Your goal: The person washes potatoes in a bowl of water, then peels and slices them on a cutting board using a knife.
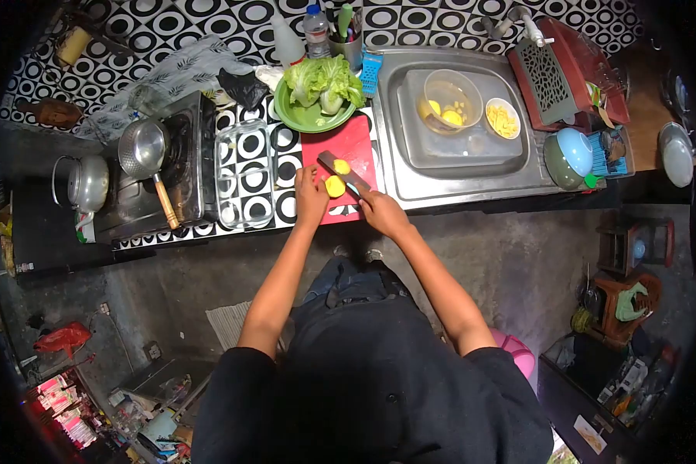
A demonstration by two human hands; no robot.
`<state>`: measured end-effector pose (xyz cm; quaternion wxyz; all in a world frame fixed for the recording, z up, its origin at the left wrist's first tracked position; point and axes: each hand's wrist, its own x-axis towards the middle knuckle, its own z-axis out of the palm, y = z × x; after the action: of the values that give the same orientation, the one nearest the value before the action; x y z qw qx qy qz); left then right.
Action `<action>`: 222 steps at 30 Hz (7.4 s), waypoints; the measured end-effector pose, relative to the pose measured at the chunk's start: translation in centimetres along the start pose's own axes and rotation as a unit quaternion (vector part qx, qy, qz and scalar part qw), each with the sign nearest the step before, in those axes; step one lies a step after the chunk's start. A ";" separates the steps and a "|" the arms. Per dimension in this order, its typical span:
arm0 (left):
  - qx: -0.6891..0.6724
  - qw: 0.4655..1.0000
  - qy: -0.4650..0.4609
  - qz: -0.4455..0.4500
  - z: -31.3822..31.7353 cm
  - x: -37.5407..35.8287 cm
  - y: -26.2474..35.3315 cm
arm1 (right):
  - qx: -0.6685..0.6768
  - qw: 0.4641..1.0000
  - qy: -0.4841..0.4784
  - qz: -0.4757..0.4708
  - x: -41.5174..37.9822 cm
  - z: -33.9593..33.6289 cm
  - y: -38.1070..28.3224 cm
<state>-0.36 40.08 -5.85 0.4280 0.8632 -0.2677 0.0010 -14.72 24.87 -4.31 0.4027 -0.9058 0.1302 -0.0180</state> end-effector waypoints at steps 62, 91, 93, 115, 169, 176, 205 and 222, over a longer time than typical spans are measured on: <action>0.097 0.805 -0.383 0.442 -0.5 10.4 -1.9 | -0.109 0.994 -0.006 0.000 0.7 -0.4 1.0; 0.084 0.956 -0.170 0.223 -1.1 8.5 -4.5 | 0.004 0.988 0.074 0.134 -3.6 -2.4 -2.5; 0.070 0.954 -0.186 0.226 -1.5 8.1 -4.3 | 0.024 0.985 0.084 0.146 -3.8 -2.6 -3.4; -0.043 0.979 -0.194 -0.036 0.2 1.3 -2.8 | 0.163 0.951 0.148 0.219 -6.9 -0.8 -4.4; -0.297 0.853 -0.108 -0.415 4.0 3.9 1.3 | 0.403 0.883 -0.076 0.230 -1.5 -5.6 -0.8; -0.318 0.851 -0.120 -0.400 4.4 3.7 0.7 | 0.299 0.933 -0.072 0.189 -0.9 -5.1 -2.0; -0.356 0.852 -0.053 -0.380 5.8 2.4 1.8 | 0.265 0.949 -0.057 0.160 -1.4 -4.7 -5.7; -0.342 0.855 0.011 -0.391 6.9 2.1 1.8 | 0.220 0.965 -0.046 0.138 -1.8 -4.8 -6.2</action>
<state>-0.99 33.08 -8.41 0.6644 0.6958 0.1126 -0.2487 -15.74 25.83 3.67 0.5960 -0.7681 0.2284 0.0516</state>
